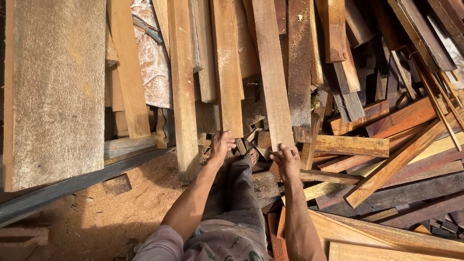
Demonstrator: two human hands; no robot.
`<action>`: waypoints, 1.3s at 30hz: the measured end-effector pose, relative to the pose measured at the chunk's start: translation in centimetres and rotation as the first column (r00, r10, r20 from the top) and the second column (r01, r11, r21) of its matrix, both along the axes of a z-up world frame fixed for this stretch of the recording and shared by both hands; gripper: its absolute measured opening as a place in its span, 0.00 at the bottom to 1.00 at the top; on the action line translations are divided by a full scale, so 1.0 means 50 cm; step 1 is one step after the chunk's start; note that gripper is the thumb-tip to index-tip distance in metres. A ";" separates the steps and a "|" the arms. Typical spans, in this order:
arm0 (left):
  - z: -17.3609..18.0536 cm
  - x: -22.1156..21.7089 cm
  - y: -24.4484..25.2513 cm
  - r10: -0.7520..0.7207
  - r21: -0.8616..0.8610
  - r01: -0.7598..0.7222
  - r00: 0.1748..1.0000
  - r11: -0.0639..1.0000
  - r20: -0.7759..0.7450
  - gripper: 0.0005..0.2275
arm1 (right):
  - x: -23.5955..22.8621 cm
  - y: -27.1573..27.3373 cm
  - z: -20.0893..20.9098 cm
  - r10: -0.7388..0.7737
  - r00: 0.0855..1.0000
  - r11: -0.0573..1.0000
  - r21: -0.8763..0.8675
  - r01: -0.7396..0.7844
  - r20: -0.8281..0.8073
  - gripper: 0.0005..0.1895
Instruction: Searching through a pile of wood scraps to select a piece, measuring it with a tape measure, and cutting it to size on a table saw.
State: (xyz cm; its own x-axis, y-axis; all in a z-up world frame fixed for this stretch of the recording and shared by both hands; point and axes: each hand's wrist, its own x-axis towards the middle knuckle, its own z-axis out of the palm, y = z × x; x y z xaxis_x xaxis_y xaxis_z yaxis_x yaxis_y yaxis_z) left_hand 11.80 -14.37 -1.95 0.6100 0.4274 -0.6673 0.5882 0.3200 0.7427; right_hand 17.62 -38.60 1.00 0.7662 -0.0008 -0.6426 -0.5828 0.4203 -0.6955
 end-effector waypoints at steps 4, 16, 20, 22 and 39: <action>0.105 -0.068 0.059 0.145 -0.012 -0.150 0.971 0.989 -0.192 0.36 | -0.028 0.038 0.058 0.025 1.000 1.000 -0.012 -0.025 0.013 0.16; 0.225 -0.058 -0.037 -0.307 0.154 0.311 0.950 0.938 -0.050 0.51 | -0.236 0.167 0.036 0.681 0.719 0.386 -0.902 -0.195 0.137 0.31; 0.016 -0.126 0.028 -0.109 -0.105 0.113 0.993 0.988 0.041 0.37 | -0.254 0.154 0.107 0.879 0.410 0.358 -0.906 -0.226 0.245 0.26; -0.029 -0.195 0.050 0.066 -0.348 -0.008 0.985 0.938 0.157 0.16 | -0.263 0.134 0.150 0.881 0.379 0.408 -0.861 -0.305 0.283 0.28; 0.289 -0.603 0.113 -0.014 -0.745 0.080 0.995 0.662 0.094 0.32 | -0.220 0.291 0.156 0.609 0.769 0.792 0.098 -0.602 -0.195 0.26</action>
